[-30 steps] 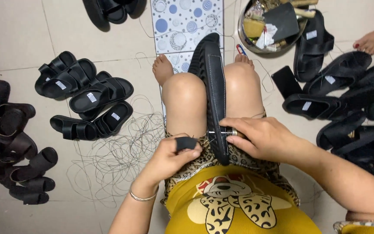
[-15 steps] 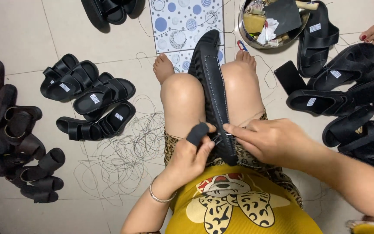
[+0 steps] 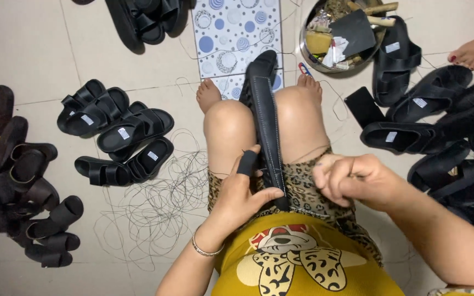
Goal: Hand-sewing the straps and soles of black sandals using a needle and thread.
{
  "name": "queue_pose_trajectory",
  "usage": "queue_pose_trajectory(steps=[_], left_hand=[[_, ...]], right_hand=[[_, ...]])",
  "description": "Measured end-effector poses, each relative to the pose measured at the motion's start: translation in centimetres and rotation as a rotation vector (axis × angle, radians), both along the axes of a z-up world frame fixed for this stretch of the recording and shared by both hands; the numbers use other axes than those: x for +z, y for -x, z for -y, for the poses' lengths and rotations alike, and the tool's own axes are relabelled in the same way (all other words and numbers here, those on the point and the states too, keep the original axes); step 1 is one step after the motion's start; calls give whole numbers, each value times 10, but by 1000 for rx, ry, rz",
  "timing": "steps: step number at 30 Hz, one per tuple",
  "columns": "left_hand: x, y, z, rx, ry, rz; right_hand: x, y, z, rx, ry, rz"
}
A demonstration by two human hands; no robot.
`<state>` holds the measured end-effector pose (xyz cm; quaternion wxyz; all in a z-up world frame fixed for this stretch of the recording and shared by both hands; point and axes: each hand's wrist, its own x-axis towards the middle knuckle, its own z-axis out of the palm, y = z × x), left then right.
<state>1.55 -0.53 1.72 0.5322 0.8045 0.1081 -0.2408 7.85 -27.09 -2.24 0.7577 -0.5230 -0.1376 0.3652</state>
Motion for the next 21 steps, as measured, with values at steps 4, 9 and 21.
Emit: queue_pose_trajectory(steps=[4, 9, 21], left_hand=[[-1, -3, 7, 67, -24, -56], [-10, 6, 11, 94, -50, -38], [-25, 12, 41, 35, -184, 97]], right_hand=[[4, -6, 4, -48, 406, 284], [-23, 7, -19, -138, 242, 119], [26, 4, -21, 271, 1135, 1019]])
